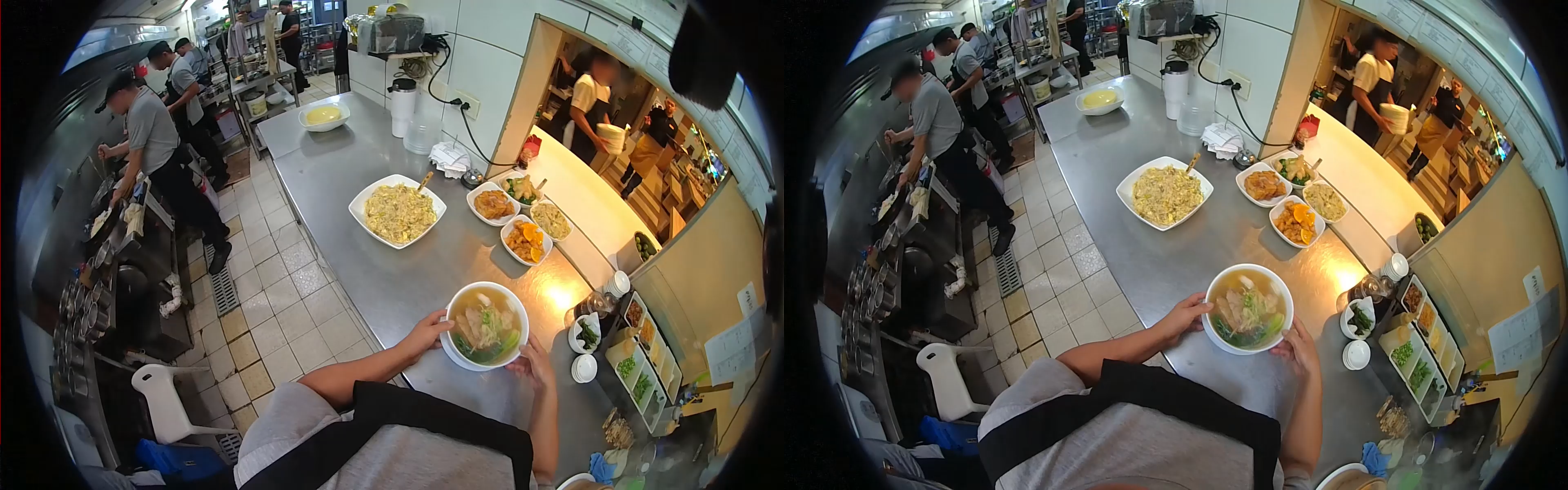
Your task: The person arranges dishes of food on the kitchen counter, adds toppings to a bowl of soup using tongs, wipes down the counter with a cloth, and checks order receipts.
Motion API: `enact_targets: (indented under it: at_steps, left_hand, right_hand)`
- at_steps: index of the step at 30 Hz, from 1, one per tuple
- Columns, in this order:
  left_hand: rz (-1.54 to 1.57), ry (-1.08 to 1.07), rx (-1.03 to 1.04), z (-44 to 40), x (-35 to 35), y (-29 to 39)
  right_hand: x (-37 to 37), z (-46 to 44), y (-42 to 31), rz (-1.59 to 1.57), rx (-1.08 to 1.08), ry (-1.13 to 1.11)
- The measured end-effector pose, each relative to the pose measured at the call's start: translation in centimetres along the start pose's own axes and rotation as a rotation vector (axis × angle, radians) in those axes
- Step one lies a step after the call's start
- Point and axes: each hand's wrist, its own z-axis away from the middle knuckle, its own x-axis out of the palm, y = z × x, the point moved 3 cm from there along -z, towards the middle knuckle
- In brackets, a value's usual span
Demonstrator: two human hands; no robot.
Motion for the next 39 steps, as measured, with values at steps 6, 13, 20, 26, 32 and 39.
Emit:
enact_targets:
  at_steps: [6, 13, 20, 26, 32, 39]
  left_hand:
    - [-0.016, 0.117, 0.001, -0.6, -2.6, -0.5]
    - [-0.019, -0.070, -0.097, -1.4, -6.4, 0.5]
    - [-0.153, -0.181, 0.028, -3.0, -20.8, 11.4]
    - [-0.272, 0.252, 0.262, -11.8, -38.1, 19.3]
    - [-0.679, 0.391, 0.410, -20.2, -43.0, 24.1]
    - [-0.667, 0.427, 0.629, -22.6, -43.3, 25.7]
  right_hand:
    - [0.6, -7.0, -2.6, 0.074, 0.097, -0.182]
    - [1.3, -13.3, -4.6, 0.171, 0.125, -0.232]
    - [5.3, -16.7, -15.3, 0.766, 0.006, 0.071]
    - [22.0, -24.9, -32.1, 1.227, -0.570, 0.300]
    - [40.0, -37.0, -46.3, 1.583, -1.099, 0.503]
    - [51.0, -51.2, -56.6, 1.350, -1.024, 0.792]
